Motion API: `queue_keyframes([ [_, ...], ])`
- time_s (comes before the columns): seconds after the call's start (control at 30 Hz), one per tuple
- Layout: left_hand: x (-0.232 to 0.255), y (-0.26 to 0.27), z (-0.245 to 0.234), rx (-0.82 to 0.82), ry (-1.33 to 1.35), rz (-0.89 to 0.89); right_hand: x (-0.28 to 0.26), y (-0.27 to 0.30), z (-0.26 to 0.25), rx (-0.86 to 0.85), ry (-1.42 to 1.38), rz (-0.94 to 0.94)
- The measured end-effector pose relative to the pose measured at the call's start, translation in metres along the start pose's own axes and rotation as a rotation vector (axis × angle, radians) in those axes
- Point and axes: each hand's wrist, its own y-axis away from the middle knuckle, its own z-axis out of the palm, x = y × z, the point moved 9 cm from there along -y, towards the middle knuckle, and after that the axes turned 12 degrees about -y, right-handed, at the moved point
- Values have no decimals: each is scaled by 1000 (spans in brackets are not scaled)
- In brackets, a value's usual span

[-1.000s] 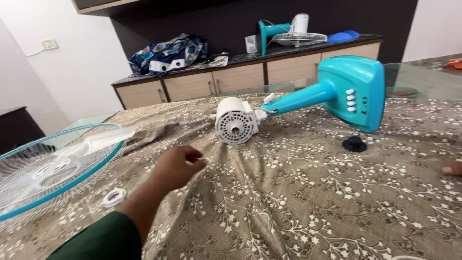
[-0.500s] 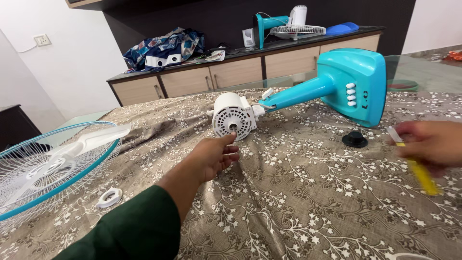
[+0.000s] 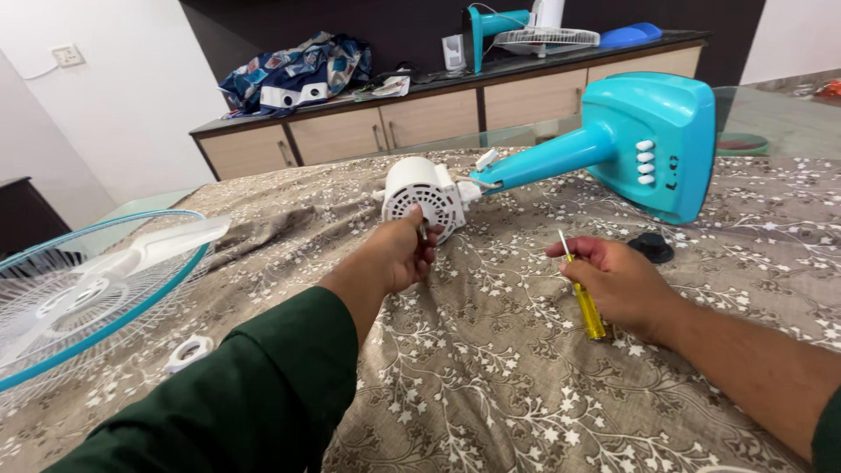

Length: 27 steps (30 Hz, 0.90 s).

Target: The person disassembles a table fan by removing the front grille, fan blades, and rear grille. They then use a screwdriver to loosen and remove the motor housing from the fan stand.

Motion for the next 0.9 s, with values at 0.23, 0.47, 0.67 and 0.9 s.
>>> queue_keyframes([
  [0.23,14,17,9,242,29,213,4,-4,-3,-2,-12,-4],
  [0.47,20,60,22,307,47,199,1,0,-1,7,-45,32],
  [0.67,-15,78,20,288,-2,141,0,-1,-1,-7,-11,-5],
  [0.9,-25,77,13,45,24,110,8,-7,-5,7,49,11],
])
